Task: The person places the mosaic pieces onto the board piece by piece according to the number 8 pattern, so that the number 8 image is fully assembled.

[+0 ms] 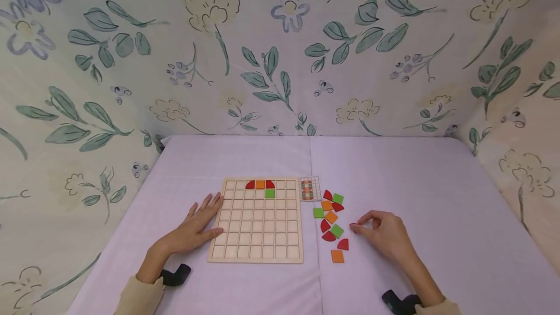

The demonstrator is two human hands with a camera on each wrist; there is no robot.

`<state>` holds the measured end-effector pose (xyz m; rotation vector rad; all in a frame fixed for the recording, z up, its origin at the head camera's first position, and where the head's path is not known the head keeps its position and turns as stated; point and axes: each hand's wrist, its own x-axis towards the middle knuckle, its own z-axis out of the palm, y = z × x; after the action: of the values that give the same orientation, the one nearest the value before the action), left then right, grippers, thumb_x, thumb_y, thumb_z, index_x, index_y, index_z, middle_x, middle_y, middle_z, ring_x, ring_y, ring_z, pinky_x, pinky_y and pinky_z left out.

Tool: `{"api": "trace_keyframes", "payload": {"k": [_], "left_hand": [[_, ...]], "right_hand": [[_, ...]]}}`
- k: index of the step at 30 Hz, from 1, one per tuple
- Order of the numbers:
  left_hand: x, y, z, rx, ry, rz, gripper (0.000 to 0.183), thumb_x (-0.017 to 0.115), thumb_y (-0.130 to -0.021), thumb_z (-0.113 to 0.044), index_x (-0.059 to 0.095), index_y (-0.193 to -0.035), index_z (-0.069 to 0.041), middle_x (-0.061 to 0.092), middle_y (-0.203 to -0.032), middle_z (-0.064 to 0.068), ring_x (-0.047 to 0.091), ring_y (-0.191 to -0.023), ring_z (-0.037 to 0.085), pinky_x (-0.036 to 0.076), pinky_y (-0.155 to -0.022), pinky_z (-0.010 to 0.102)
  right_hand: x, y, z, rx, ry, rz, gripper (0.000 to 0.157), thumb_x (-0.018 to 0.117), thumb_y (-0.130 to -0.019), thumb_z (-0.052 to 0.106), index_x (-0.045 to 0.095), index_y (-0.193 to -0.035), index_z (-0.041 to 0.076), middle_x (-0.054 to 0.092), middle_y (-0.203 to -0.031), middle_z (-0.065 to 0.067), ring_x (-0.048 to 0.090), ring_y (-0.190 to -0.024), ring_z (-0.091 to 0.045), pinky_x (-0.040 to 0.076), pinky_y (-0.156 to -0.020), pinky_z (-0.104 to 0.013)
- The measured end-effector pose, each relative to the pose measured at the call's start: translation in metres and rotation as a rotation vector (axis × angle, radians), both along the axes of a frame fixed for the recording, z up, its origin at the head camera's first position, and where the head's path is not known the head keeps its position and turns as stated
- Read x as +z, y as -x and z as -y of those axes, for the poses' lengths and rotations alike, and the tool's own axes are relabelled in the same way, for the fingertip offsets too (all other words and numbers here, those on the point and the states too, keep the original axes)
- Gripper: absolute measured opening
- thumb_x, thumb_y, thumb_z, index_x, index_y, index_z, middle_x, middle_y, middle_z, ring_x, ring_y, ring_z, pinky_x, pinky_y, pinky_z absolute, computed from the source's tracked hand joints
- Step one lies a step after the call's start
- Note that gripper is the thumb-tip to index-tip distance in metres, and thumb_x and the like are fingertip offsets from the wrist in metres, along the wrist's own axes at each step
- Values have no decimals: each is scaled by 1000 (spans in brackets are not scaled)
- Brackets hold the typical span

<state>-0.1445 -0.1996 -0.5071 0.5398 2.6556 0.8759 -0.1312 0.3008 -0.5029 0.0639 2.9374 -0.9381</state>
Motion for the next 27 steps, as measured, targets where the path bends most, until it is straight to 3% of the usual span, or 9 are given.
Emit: {"api": "trace_keyframes", "payload": {"k": [7,14,21,27], "left_hand": [[0,-1,0,2,5,0,84,59,-105,-37,11,-166,-5,3,-175,13,-6,-162,40,-9,-127,66],[1,-1,1,4,-2,-2,84,60,-105,-37,12,-166,-5,3,-175,13,-5,-162,40,-9,-127,66],[0,0,0,7,1,4,84,60,-105,-38,11,-166,-6,3,-175,12,-6,-163,39,-9,-127,66],[0,0,0,6,11,4,84,59,-105,-38,11,-166,-6,3,-175,12,-6,-163,39,-9,-127,66]], "right_hand": [[3,2,-13,103,104,108,33,86,-85,25,79,-114,11,44,-66,1,41,-61,-10,32,-50,-24],[2,2,-10,104,31,27,20,90,-79,26,80,-92,14,42,-60,3,40,-58,-9,31,-50,-24],[1,6,-10,149,105,105,42,88,-83,29,77,-121,14,41,-66,2,42,-62,-10,34,-51,-24],[-1,11,-12,235,174,171,42,85,-86,28,76,-125,13,38,-65,4,39,-59,-8,33,-51,-24]]}}
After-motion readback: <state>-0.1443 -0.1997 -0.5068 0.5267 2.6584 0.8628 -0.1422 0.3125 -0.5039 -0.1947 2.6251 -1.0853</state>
